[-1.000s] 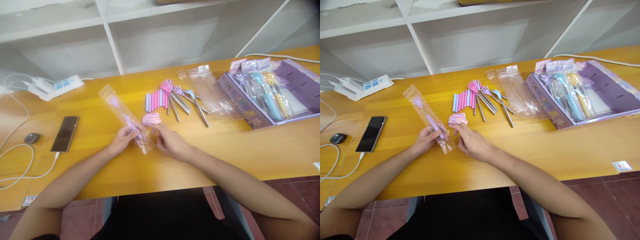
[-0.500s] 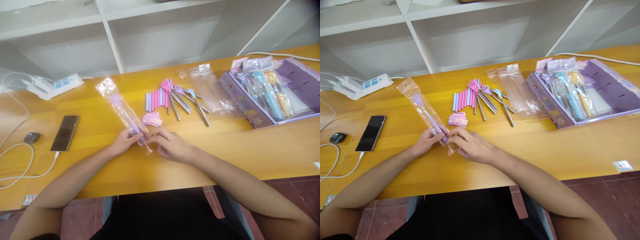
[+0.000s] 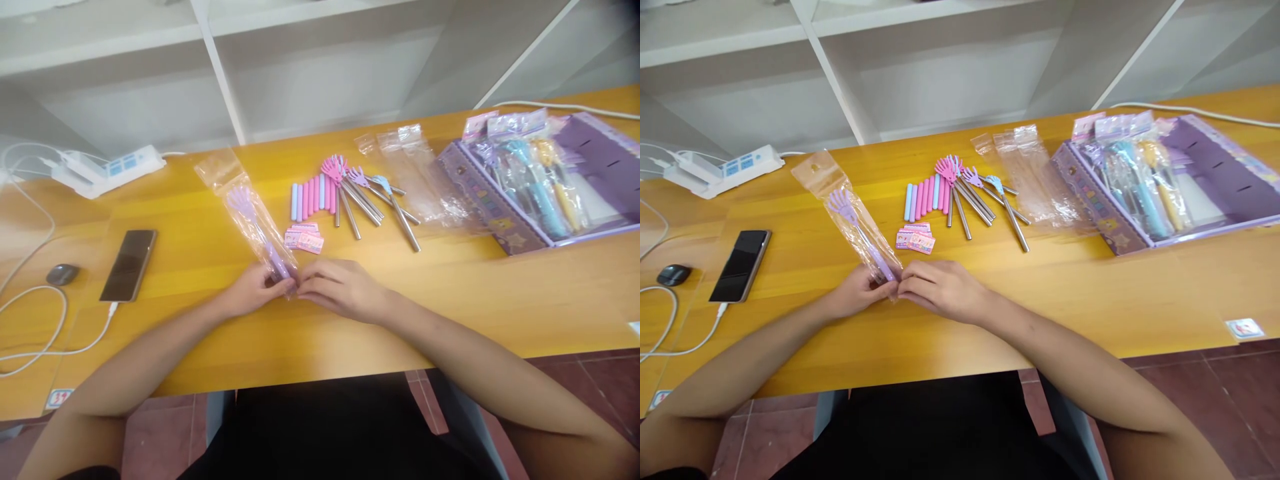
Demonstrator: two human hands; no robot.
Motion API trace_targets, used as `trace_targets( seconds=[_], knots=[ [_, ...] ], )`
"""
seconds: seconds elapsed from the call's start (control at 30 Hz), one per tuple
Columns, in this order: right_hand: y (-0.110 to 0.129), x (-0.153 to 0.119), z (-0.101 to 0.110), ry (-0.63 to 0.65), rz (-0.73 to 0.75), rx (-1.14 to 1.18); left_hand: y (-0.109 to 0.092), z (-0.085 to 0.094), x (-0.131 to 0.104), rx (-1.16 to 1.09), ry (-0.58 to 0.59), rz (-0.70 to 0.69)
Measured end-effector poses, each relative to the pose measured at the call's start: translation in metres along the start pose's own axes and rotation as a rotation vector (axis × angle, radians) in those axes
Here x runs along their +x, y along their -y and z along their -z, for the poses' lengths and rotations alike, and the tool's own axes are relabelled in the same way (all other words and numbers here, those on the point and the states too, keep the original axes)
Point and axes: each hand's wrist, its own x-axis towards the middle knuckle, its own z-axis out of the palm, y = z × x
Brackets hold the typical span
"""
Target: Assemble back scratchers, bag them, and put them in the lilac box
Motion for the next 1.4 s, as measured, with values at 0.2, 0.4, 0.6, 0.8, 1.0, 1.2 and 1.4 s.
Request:
trace_targets(
  seconds=[0.2, 0.4, 0.6, 0.8, 1.0, 1.2, 1.4],
  knots=[
    [0.0002, -0.0017, -0.0054, 0.036, -0.139, -0.001, -0.0055, 0.0022, -0.0022, 0.047, 0.092, -0.069],
    [-0.0022, -0.0031, -0.0063, 0.017, -0.201, 0.0, -0.007, 0.0025, -0.0018, 0.088, 0.097, -0.097],
    [-0.0012, -0.0044, -0.0075, 0.01, -0.361, 0.04, -0.0064, -0.0024, -0.0028, 0.116, 0.107, -0.041],
    [-0.0058, -0.0056, -0.0059, 0.068, -0.495, 0.091, -0.006, -0.0027, -0.0047, 0.042, 0.089, 0.0],
    [-0.0039, -0.0079, -0.0086, 0.14, -0.433, 0.093, -0.0034, -0.0017, -0.0048, 0.084, 0.11, 0.023],
    [-0.002, -0.0065, -0.0059, 0.121, -0.414, 0.107, -0.0021, -0.0034, -0.0052, 0.162, 0.152, 0.004],
    [-0.0019, -0.0066, -0.0055, 0.124, -0.374, 0.138, -0.0054, -0.002, -0.0037, 0.265, 0.16, -0.085]
  ],
)
